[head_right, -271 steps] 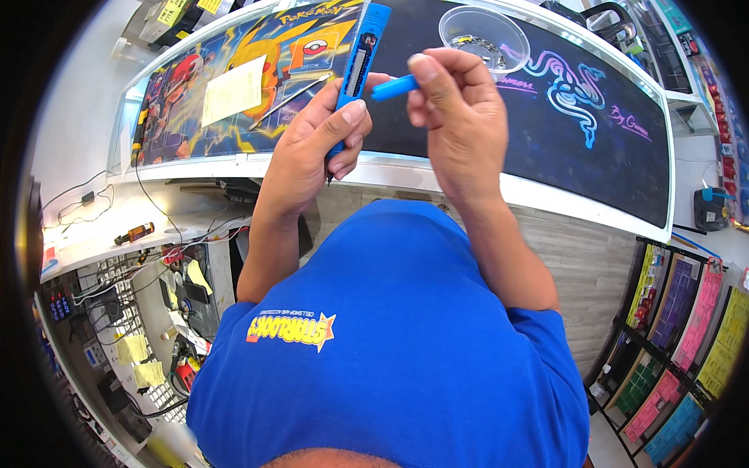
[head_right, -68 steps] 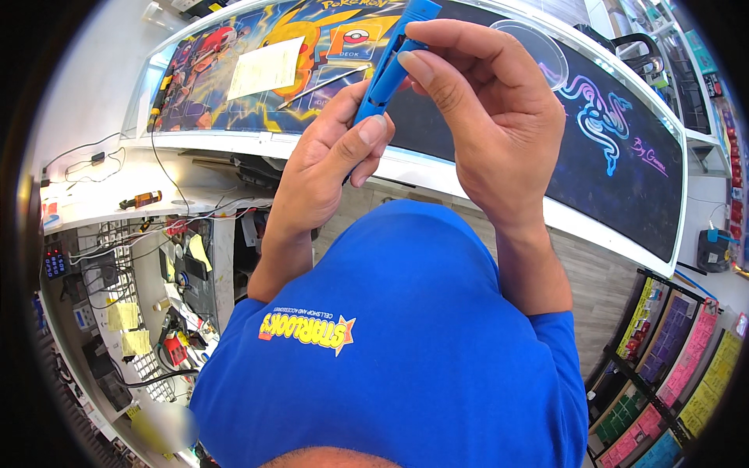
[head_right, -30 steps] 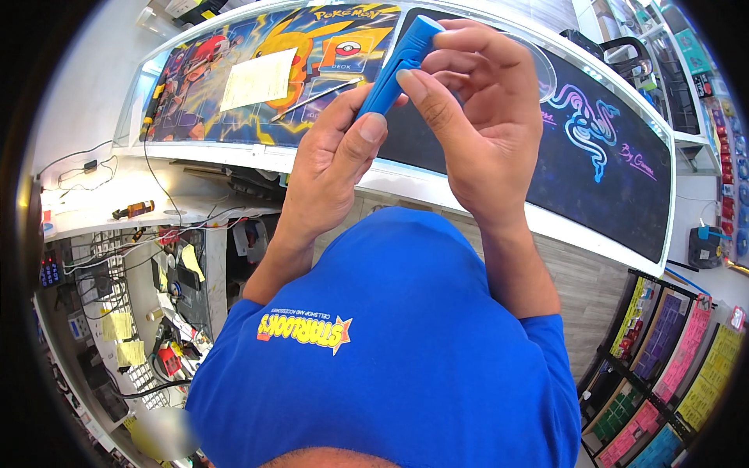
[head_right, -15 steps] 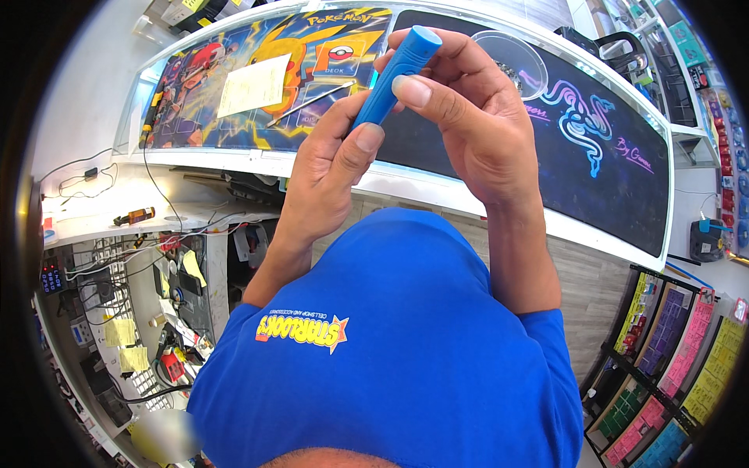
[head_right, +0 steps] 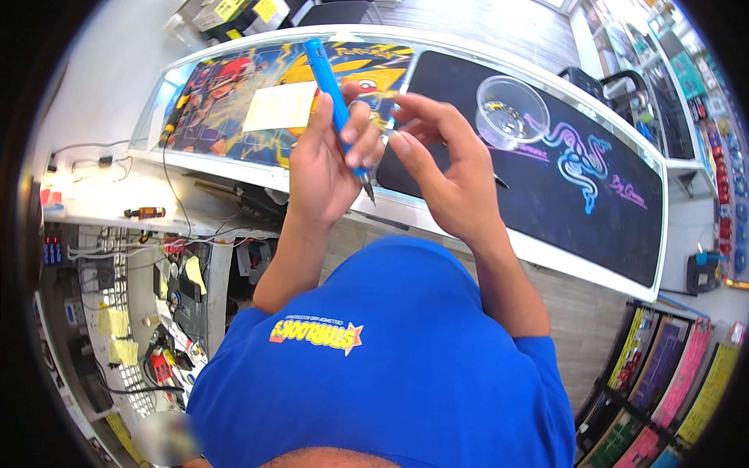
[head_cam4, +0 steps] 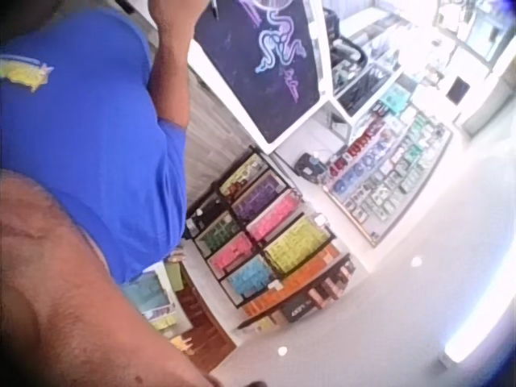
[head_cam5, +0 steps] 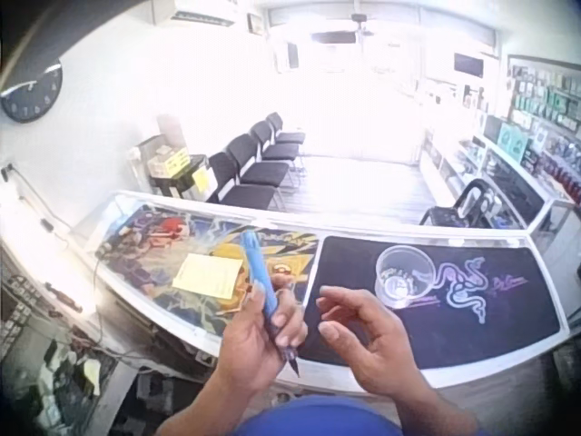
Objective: The person picks up a yellow screwdriver and a blue pen-like tool, then inserts a small metal tip into the blue tool. They place the assembled tool on the counter and later handle a smartphone and a small box, placing them on the counter.
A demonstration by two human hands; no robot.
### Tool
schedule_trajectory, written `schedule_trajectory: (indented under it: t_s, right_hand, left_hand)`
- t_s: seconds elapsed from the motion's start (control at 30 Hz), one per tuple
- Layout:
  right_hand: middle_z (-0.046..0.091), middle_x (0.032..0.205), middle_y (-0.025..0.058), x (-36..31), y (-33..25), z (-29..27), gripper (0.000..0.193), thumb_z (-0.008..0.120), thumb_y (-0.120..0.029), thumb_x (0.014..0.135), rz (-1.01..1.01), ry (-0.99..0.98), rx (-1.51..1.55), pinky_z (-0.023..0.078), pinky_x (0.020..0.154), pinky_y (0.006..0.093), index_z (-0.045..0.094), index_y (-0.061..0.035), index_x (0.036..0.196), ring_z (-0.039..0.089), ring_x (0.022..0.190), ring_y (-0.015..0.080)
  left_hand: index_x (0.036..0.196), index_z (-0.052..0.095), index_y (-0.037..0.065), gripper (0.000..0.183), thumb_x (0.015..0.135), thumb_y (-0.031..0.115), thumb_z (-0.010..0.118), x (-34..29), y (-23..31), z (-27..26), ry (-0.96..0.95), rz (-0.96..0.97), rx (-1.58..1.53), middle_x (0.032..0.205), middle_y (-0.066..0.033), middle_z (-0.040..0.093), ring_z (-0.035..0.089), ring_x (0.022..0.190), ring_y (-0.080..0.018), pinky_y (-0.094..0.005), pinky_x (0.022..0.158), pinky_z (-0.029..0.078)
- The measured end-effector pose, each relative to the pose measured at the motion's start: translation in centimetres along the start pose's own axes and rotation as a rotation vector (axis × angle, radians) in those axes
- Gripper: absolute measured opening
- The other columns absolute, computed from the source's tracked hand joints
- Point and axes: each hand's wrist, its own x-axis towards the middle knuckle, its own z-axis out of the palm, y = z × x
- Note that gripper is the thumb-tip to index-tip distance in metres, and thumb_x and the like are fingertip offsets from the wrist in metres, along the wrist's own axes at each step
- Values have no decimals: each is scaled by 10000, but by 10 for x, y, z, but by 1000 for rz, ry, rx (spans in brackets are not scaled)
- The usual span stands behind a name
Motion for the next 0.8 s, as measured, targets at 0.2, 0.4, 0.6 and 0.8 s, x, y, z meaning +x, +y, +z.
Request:
schedule_trajectory:
  t_s: [0.2,0.4,0.6,0.8]
  right_hand:
    - [726,1082,76,-36,41,1,288,695,-140,1018,235,-23,-48,528,881,283,694,-26,1282,665,969,115]
    - [724,1084,67,-52,62,-5,263,674,-152,1041,276,9,-54,536,879,277,695,-13,1264,669,985,116]
    - [719,1090,76,-48,61,-2,275,669,-160,1047,285,-36,-107,553,905,292,686,-4,1272,668,998,125]
    - [706,1119,82,-47,61,-1,291,669,-147,1045,302,-12,-72,548,910,292,675,-1,1296,654,1032,132]
  left_hand:
    - [1104,597,79,413,1111,479,498,4,25,-30,131,151,-217,840,-14,486,481,686,-100,-276,680,407]
    - [948,561,119,525,1052,633,519,-8,39,-61,80,148,-291,793,5,457,410,545,-73,-262,596,383]
    - [903,505,167,596,985,757,512,-19,45,-62,165,182,-174,786,22,454,403,539,-63,-254,584,385]
    - [810,456,185,625,946,792,516,-25,53,-71,289,248,-114,808,17,425,376,530,-63,-245,588,385]
